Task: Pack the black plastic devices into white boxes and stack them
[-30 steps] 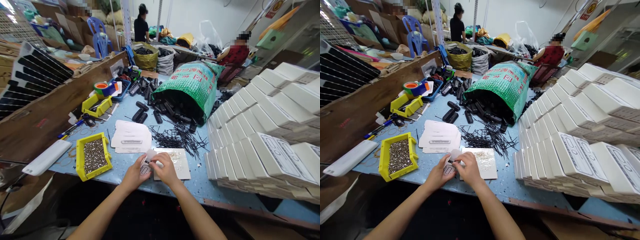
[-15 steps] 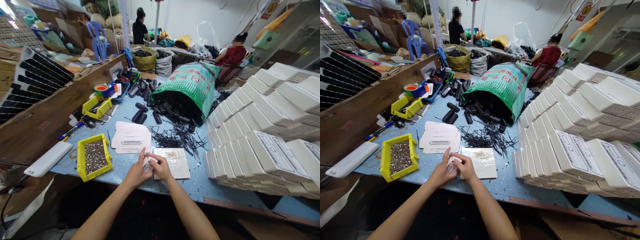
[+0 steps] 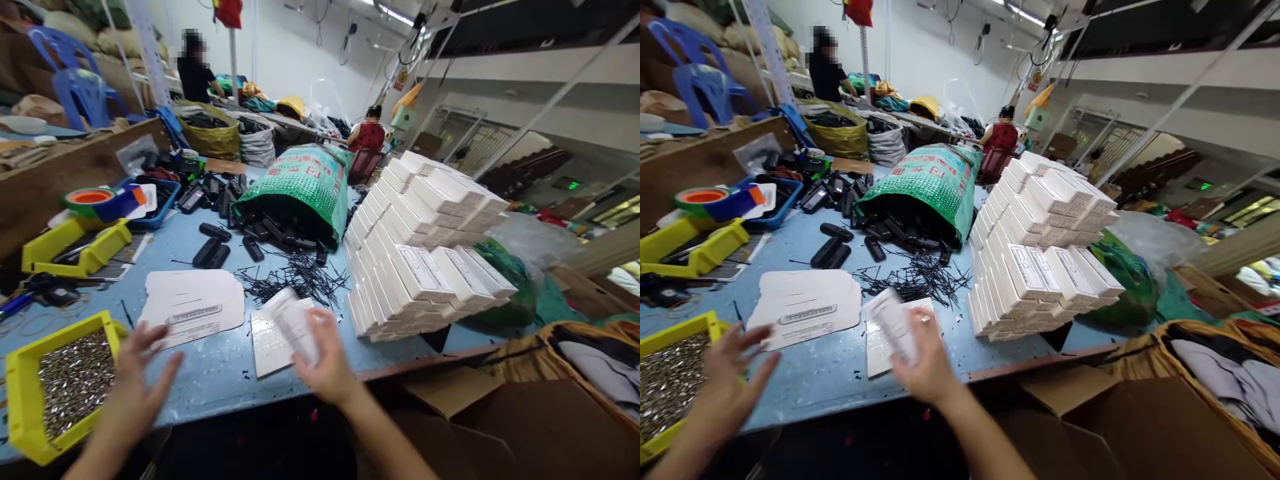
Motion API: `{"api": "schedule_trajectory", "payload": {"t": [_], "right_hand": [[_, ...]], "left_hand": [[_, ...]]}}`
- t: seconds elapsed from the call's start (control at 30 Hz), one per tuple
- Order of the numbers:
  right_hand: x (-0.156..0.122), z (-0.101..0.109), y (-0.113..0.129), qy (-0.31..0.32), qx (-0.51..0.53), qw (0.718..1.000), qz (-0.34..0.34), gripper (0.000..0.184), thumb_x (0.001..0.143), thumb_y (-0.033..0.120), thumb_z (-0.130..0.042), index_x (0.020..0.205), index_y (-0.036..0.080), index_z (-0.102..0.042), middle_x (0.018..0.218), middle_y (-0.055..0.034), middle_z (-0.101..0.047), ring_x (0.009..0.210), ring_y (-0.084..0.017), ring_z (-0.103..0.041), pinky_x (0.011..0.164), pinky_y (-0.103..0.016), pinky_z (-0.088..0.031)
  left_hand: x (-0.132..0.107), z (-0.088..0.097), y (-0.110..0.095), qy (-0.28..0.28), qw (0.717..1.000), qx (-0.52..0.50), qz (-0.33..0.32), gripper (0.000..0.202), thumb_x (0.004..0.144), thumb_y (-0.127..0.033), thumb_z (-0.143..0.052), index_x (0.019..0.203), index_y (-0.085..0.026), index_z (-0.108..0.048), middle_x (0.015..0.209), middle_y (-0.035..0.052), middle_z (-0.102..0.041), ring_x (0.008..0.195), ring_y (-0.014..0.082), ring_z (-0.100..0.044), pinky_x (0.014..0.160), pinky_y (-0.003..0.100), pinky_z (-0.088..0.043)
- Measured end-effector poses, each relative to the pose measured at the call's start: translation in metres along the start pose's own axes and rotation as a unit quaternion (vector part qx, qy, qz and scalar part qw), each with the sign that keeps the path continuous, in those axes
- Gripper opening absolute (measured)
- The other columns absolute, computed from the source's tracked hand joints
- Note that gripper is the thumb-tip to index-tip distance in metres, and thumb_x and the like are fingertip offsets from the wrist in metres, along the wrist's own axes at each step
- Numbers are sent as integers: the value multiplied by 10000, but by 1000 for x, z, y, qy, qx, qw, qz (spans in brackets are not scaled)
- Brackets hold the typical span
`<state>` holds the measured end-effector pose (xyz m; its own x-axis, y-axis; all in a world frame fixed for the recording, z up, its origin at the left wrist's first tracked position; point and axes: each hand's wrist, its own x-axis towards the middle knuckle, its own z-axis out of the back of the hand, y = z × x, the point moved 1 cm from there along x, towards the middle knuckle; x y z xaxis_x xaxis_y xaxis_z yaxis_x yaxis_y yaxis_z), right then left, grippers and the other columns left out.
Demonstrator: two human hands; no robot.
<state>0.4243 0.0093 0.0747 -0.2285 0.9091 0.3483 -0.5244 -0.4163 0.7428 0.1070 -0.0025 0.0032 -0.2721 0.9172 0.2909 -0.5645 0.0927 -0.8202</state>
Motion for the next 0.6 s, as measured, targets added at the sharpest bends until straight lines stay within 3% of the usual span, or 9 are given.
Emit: {"api": "schedule_trajectory", "payload": {"t": [0.03,0.1,0.17,0.27,0.3,0.37,0.43,0.53,0.6], "right_hand": [[9,45,1,-76,-76,994,-12,656,805,271,-609,1415,226,-373,1301,-134,-466,1115,-278,-531,904,-419,-512],[26,134,-3,-218,-272,937,-14,562,842,332,-561,1366,162,-453,1232,-156,-535,1116,-312,-517,949,-498,-453],[41,200,-14,-262,-425,866,-5,469,816,349,-527,1211,104,-583,1089,-179,-602,1035,-348,-539,939,-571,-407],[54,220,-25,-295,-513,806,4,370,811,344,-536,1086,124,-651,1153,-188,-592,1096,-390,-503,929,-614,-369],[57,205,-25,-311,-497,810,32,352,816,334,-553,1085,129,-650,1198,-181,-573,1132,-383,-486,948,-605,-363],[69,151,-23,-298,-384,868,106,310,844,295,-561,1103,142,-634,1204,-149,-575,1137,-312,-511,977,-520,-394],[95,75,-28,-165,-198,958,124,253,890,246,-504,1097,173,-630,1081,-90,-639,1009,-210,-594,916,-379,-472],[158,-42,-51,55,-77,995,-20,356,864,257,-557,1205,164,-600,1188,-87,-622,1037,-193,-598,922,-303,-467],[201,-100,-68,63,-73,989,-116,462,887,273,-533,1318,109,-511,1317,-132,-536,1182,-213,-519,1001,-297,-402]], "left_hand": [[12,20,21,-17,992,120,27,658,796,-536,-531,1340,-233,-318,1294,89,-525,1105,317,-564,937,539,-469],[32,53,64,-1,945,326,36,469,858,-513,-346,1175,-184,-455,1193,76,-575,1131,336,-533,954,591,-410],[42,74,97,70,914,400,28,424,844,-417,-277,1075,-149,-509,1108,94,-630,1081,314,-569,944,532,-439],[40,80,112,178,884,430,31,367,801,-308,-307,979,-129,-574,1037,134,-689,965,278,-634,907,412,-474],[38,78,108,196,879,432,43,346,803,-285,-306,926,-131,-591,1001,143,-702,931,269,-647,885,387,-480],[37,74,93,208,878,425,78,319,807,-255,-301,800,-149,-601,905,141,-720,859,258,-664,815,354,-495],[37,72,78,203,885,406,105,332,822,-273,-304,725,-169,-604,838,118,-727,798,255,-669,735,338,-504],[34,77,63,154,913,366,90,348,820,-361,-371,763,-196,-672,892,75,-744,824,261,-675,727,349,-514],[27,81,57,93,942,316,61,348,792,-410,-432,809,-209,-716,945,74,-747,872,265,-676,789,361,-517]]}}
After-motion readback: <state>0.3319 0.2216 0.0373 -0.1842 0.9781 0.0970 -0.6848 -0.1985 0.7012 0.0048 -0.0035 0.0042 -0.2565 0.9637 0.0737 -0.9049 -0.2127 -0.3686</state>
